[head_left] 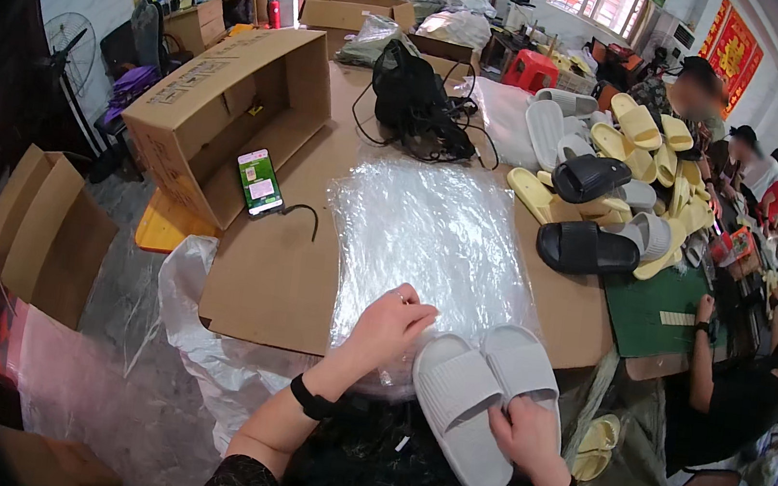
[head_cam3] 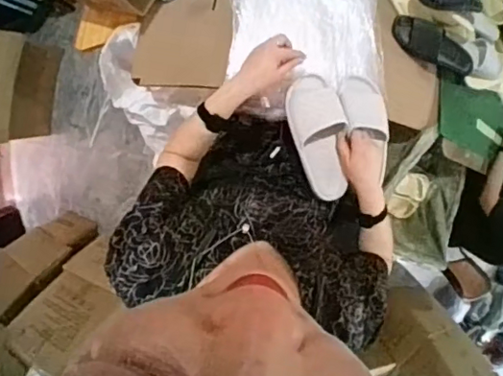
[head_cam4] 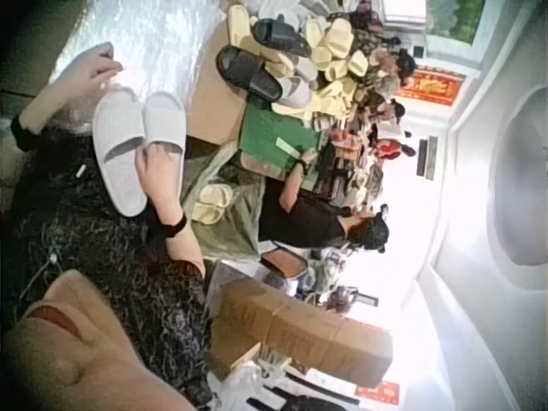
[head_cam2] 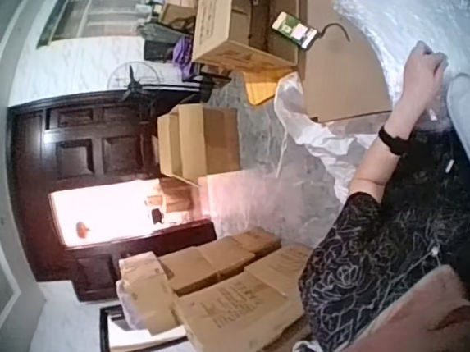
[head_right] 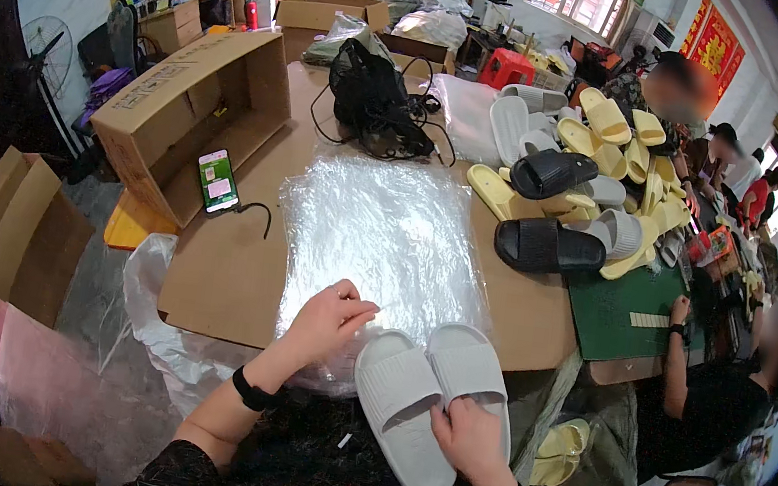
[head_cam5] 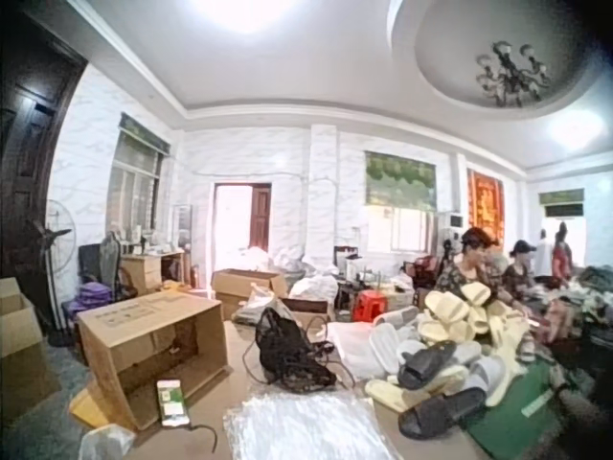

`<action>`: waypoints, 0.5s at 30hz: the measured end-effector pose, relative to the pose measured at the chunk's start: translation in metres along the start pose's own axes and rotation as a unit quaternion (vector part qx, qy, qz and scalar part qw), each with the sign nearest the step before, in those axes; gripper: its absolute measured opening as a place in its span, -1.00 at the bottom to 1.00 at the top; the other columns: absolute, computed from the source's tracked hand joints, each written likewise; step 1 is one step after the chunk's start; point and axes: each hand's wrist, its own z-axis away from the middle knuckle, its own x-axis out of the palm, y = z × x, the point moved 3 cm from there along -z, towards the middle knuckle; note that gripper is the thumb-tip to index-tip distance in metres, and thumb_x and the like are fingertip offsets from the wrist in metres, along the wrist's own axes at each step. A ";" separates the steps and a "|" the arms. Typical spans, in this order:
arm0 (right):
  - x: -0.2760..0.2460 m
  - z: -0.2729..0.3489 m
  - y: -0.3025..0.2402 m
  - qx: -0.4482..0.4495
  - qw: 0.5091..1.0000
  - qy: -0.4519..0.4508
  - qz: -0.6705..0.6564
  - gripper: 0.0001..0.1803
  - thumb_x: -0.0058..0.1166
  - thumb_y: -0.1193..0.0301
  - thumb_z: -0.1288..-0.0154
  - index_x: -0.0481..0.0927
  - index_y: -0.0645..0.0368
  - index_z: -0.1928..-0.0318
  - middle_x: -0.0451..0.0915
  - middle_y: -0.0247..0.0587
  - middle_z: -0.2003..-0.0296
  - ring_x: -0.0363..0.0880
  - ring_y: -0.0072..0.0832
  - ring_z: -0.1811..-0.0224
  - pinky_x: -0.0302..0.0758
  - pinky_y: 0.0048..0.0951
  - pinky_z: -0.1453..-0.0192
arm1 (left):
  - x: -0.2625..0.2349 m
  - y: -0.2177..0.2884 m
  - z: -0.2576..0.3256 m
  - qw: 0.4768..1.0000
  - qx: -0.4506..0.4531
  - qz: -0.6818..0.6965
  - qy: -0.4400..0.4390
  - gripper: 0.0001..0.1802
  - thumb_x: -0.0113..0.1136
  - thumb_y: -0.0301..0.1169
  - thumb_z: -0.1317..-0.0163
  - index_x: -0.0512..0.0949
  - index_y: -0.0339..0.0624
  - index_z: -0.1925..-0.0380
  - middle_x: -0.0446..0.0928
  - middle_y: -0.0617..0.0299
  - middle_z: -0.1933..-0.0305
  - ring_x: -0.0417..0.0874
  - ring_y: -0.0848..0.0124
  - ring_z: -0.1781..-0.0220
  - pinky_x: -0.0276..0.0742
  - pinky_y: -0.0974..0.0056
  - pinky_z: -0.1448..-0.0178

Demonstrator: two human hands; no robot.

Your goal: The recorder is packing pairs of slides into clear plastic bags and placing them in a larger storage bag.

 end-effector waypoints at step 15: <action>0.049 -0.095 -0.016 -0.002 0.997 0.066 -0.039 -0.64 0.11 0.18 -0.34 0.45 0.25 0.37 0.52 0.17 0.41 0.54 0.16 0.35 0.44 0.08 0.30 | -0.008 0.075 0.024 0.963 0.257 0.075 -0.024 -0.72 0.24 -0.35 -0.29 0.65 0.01 -0.01 0.50 0.18 0.31 0.58 0.20 0.25 0.56 0.19 0.18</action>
